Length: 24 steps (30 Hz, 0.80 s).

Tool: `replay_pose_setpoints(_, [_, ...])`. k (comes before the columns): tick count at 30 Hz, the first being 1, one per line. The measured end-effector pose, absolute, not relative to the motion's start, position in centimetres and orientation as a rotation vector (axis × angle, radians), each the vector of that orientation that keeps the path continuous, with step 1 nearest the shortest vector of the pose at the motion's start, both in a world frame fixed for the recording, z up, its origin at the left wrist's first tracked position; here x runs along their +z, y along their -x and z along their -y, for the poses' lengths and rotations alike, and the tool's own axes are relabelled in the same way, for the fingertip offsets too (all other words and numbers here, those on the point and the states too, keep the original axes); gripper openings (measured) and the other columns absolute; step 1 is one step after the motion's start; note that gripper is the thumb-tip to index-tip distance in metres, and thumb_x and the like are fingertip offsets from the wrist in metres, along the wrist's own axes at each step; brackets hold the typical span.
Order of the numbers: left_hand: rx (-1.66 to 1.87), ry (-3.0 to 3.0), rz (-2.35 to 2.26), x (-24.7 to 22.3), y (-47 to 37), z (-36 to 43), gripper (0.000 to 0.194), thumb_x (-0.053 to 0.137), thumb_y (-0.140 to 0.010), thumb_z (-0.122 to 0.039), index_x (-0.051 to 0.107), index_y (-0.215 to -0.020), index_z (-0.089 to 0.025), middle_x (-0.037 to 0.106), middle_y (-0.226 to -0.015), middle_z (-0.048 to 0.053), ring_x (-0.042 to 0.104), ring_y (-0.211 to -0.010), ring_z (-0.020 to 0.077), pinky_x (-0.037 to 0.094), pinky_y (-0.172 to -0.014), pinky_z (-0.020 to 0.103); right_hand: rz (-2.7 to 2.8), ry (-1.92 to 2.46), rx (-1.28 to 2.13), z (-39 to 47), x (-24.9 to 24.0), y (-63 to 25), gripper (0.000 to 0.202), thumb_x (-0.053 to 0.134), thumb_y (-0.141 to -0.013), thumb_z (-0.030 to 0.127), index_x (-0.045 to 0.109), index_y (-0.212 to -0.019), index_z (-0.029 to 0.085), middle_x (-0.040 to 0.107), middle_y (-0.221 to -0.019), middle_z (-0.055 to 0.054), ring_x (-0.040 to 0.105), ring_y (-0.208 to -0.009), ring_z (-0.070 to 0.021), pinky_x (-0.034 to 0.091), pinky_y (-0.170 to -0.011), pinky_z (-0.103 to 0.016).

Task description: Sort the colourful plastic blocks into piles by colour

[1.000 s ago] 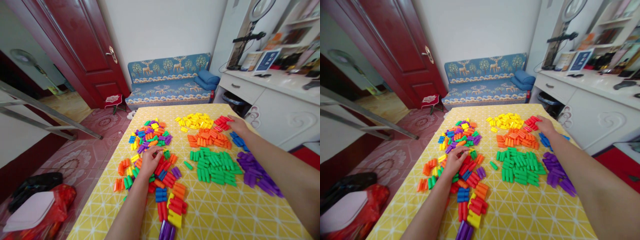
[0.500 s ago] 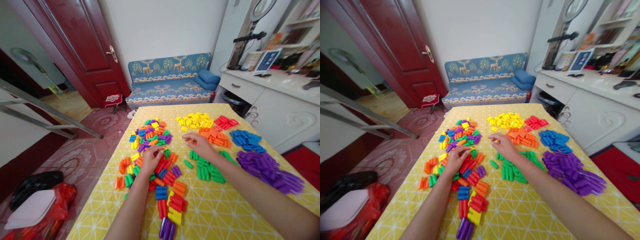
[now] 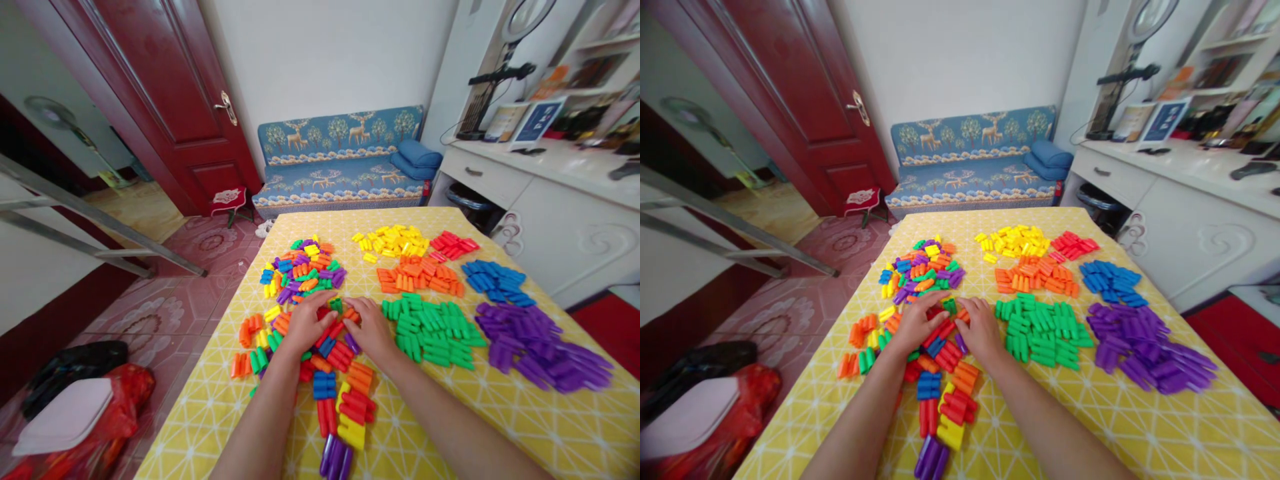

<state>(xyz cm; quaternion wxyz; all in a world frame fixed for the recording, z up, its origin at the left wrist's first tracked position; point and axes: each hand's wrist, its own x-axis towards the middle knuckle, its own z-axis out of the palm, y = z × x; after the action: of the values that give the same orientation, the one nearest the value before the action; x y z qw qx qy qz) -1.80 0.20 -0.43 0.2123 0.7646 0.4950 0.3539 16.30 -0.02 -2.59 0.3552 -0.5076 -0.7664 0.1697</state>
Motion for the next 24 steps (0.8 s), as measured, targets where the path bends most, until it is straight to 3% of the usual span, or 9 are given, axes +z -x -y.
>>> replay_pose_setpoints(4, [0.905, -2.191, -1.370, -0.5, 1.7, -0.1, 0.043, 0.064, -0.081, -0.020, 0.061, -0.124, -0.027, 0.062, -0.128, 0.006, 0.057, -0.120, 0.0232, 0.045, -0.104, 0.039, 1.956, 1.293, 0.403, 0.3, -2.7, -16.3, 0.037, 0.058, -0.079, 0.013, 0.062, -0.115, 0.019, 0.063, -0.107, -0.008, 0.055, -0.103, -0.0233, 0.045, -0.095, -0.040])
replay_pose_setpoints(7, [0.896, -2.189, -1.370, -0.8, 1.8, -0.1, 0.047, 0.064, -0.079, -0.015, 0.061, -0.123, -0.028, 0.064, -0.126, 0.003, 0.058, -0.118, 0.0227, 0.046, -0.103, 0.039, 1.996, 1.262, 0.398, 0.4, -2.6, -16.2, 0.052, 0.055, -0.079, 0.011, 0.053, -0.130, 0.021, 0.056, -0.124, -0.009, 0.050, -0.115, -0.0230, 0.043, -0.100, -0.039])
replay_pose_setpoints(10, [0.921, -2.148, -1.372, -1.2, 1.8, -0.2, 0.049, 0.063, -0.079, -0.013, 0.060, -0.126, -0.028, 0.066, -0.123, 0.003, 0.062, -0.112, 0.0223, 0.049, -0.099, 0.038, 2.095, 1.212, 0.384, 0.4, -2.3, -16.3, 0.067, 0.054, -0.078, 0.010, 0.041, -0.142, 0.024, 0.049, -0.138, -0.007, 0.045, -0.124, -0.0239, 0.040, -0.104, -0.041])
replay_pose_setpoints(12, [0.950, -2.090, -1.346, -1.4, 1.8, -0.3, 0.049, 0.060, -0.080, -0.011, 0.058, -0.127, -0.026, 0.066, -0.122, 0.004, 0.067, -0.101, 0.0201, 0.053, -0.093, 0.036, 2.131, 1.213, 0.401, 0.4, -2.2, -16.4, 0.069, 0.055, -0.079, 0.011, 0.039, -0.144, 0.027, 0.054, -0.133, -0.006, 0.049, -0.118, -0.0247, 0.043, -0.101, -0.043])
replay_pose_setpoints(16, [1.010, -2.024, -1.286, -1.5, 1.7, -0.4, 0.044, 0.057, -0.080, -0.009, 0.061, -0.122, -0.024, 0.067, -0.117, 0.005, 0.069, -0.087, 0.0162, 0.056, -0.082, 0.031, 2.054, 1.240, 0.445, 0.2, -2.6, -16.4, 0.055, 0.057, -0.081, 0.015, 0.049, -0.135, 0.025, 0.063, -0.120, -0.007, 0.056, -0.108, -0.0248, 0.047, -0.093, -0.042])
replay_pose_setpoints(19, [1.022, -2.028, -1.286, -1.3, 1.6, -0.3, 0.038, 0.059, -0.080, -0.011, 0.065, -0.116, -0.022, 0.068, -0.108, 0.006, 0.068, -0.086, 0.0165, 0.056, -0.080, 0.030, 1.987, 1.233, 0.471, 0.2, -3.0, -16.2, 0.033, 0.057, -0.083, 0.018, 0.061, -0.116, 0.021, 0.066, -0.111, -0.008, 0.060, -0.102, -0.0242, 0.049, -0.090, -0.042])
replay_pose_setpoints(24, [1.005, -2.027, -1.311, -0.5, 1.5, 0.1, 0.027, 0.062, -0.084, -0.025, 0.067, -0.109, -0.020, 0.071, -0.096, 0.005, 0.067, -0.086, 0.0173, 0.053, -0.081, 0.029, 1.765, 1.201, 0.514, -0.1, -3.6, -16.2, 0.020, 0.054, -0.084, 0.018, 0.061, -0.102, 0.019, 0.066, -0.100, -0.007, 0.062, -0.095, -0.0215, 0.051, -0.085, -0.038])
